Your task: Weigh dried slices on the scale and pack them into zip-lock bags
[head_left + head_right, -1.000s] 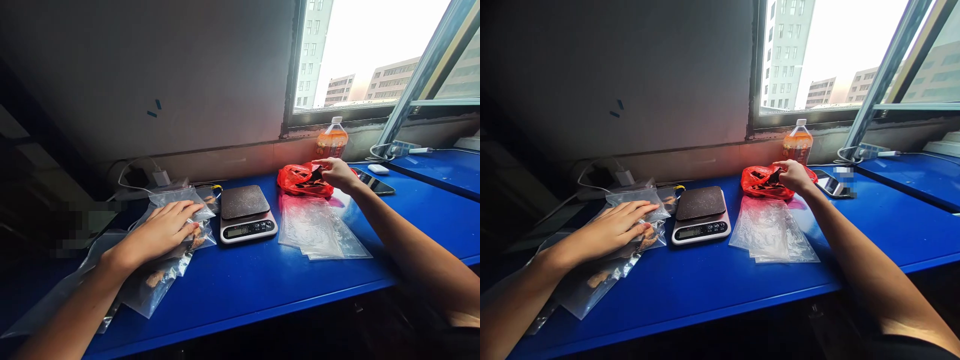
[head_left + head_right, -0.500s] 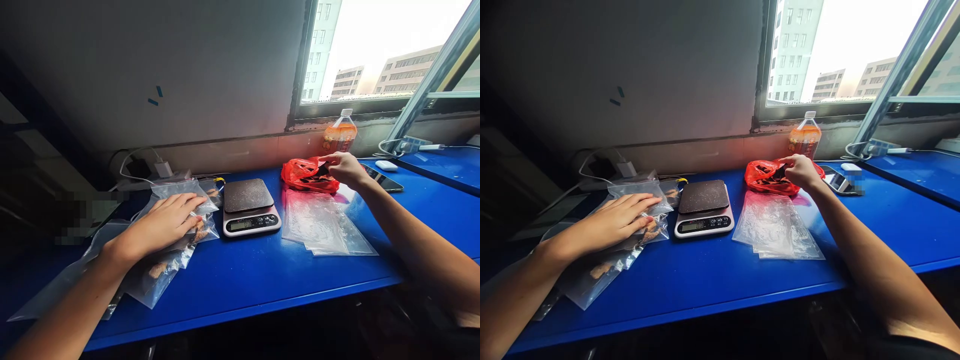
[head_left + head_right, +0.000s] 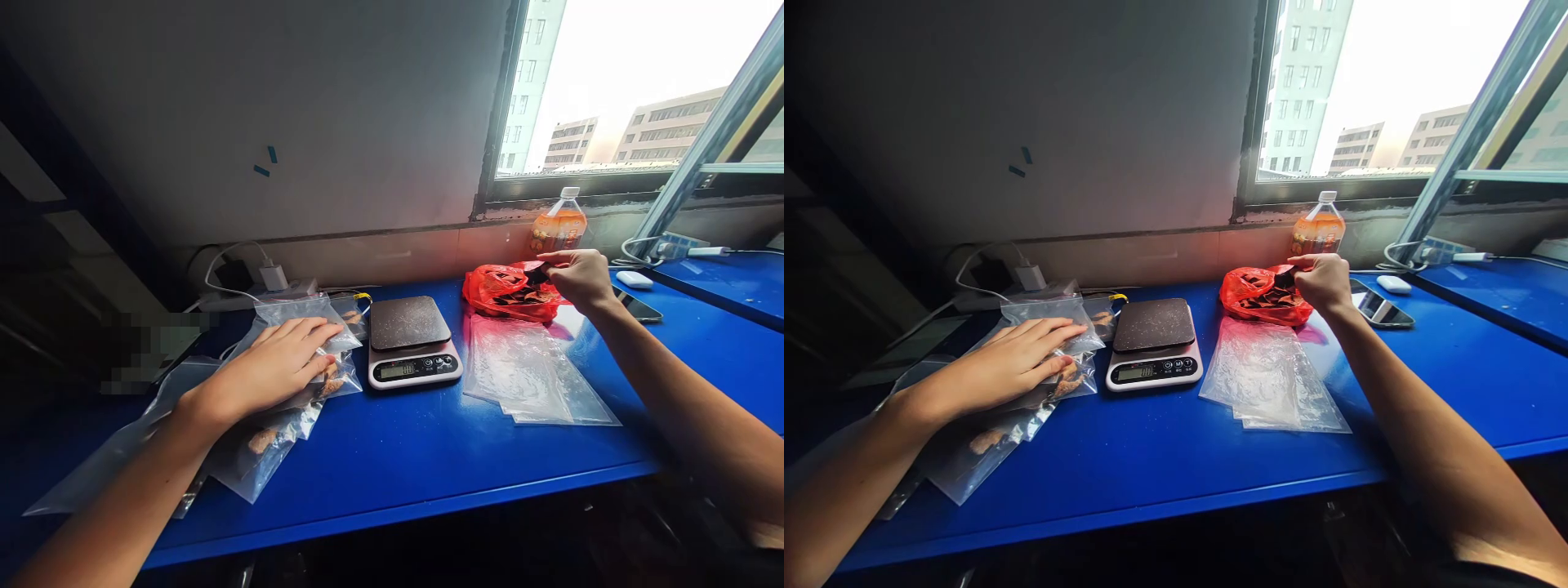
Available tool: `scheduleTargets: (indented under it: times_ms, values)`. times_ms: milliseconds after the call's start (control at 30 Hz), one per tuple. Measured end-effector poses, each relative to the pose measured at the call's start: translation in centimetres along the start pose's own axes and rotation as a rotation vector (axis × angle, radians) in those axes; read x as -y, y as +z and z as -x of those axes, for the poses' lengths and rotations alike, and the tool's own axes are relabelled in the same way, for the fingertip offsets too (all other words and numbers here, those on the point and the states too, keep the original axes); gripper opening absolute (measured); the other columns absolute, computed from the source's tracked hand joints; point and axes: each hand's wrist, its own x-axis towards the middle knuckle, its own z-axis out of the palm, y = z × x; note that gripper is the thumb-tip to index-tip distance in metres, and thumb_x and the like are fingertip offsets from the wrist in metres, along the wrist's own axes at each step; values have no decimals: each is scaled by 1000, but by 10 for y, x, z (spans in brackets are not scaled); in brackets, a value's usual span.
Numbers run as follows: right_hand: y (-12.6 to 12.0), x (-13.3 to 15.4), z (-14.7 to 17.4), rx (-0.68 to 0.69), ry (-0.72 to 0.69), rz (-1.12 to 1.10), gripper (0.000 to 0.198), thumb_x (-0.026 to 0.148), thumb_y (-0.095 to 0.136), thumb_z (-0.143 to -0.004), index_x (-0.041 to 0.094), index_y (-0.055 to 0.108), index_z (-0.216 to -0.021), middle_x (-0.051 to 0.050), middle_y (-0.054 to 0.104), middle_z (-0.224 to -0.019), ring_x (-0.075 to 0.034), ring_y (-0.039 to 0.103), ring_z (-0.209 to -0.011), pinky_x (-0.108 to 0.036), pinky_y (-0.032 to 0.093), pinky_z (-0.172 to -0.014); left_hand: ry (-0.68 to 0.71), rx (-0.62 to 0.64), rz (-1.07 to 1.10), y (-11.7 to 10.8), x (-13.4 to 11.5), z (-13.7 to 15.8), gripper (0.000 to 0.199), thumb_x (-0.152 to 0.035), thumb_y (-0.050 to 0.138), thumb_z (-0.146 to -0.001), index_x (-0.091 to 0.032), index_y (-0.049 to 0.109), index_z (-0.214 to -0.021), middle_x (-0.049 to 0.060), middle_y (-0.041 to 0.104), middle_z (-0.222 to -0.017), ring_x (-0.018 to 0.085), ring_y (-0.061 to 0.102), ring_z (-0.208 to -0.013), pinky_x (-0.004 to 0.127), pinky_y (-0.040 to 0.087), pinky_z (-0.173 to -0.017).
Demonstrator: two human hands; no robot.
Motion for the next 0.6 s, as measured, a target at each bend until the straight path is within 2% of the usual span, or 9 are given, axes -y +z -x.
scheduleTargets:
  times_ms: [200, 300, 367, 433, 533, 600]
  values:
    - [-15, 14, 3, -245, -25, -22, 29, 15, 64, -76, 12, 78, -101, -16, 77, -96, -26, 73, -91, -33, 55, -86, -6, -9, -1, -3, -5, 1, 54, -42, 33, -95, -28, 47, -145, 6, 51, -146, 30, 46, -133, 47, 37, -109]
    - [-22, 26, 5, -361, -68, -90, 30, 19, 64, -79, 9, 75, -105, -18, 76, -99, -24, 74, -83, -32, 58, -77, 0, -8, 4, -4, -6, 1, 54, -41, 32, -95, -27, 47, -145, 6, 52, -145, 29, 47, -133, 47, 37, -108]
    - [-24, 41, 13, -400, -149, -173, 31, 20, 66, -78, 8, 74, -106, -17, 76, -98, -23, 74, -78, -30, 58, -71, -5, -3, 13, -3, -5, 0, 55, -41, 32, -95, -27, 46, -146, 6, 50, -147, 30, 45, -134, 48, 35, -109]
    - [-21, 63, 29, -336, -286, -222, 26, 21, 67, -79, 11, 76, -101, -14, 77, -93, -22, 74, -75, -30, 58, -69, -8, -2, 15, -1, -4, 0, 55, -41, 33, -95, -28, 45, -147, 6, 48, -149, 30, 43, -136, 49, 34, -110]
    - [-4, 98, 64, -71, -578, -182, 20, 21, 60, -86, 22, 76, -97, -6, 78, -95, -20, 74, -80, -30, 59, -71, -8, 1, -3, -1, -4, 0, 55, -41, 33, -95, -27, 46, -147, 7, 48, -149, 30, 43, -136, 49, 34, -110]
    - [13, 114, 85, 49, -741, -177, 23, 19, 55, -89, 27, 76, -94, -2, 78, -91, -18, 73, -75, -30, 58, -69, -7, 4, -14, -1, -5, 0, 55, -40, 33, -95, -25, 46, -146, 8, 48, -149, 30, 43, -135, 48, 34, -110]
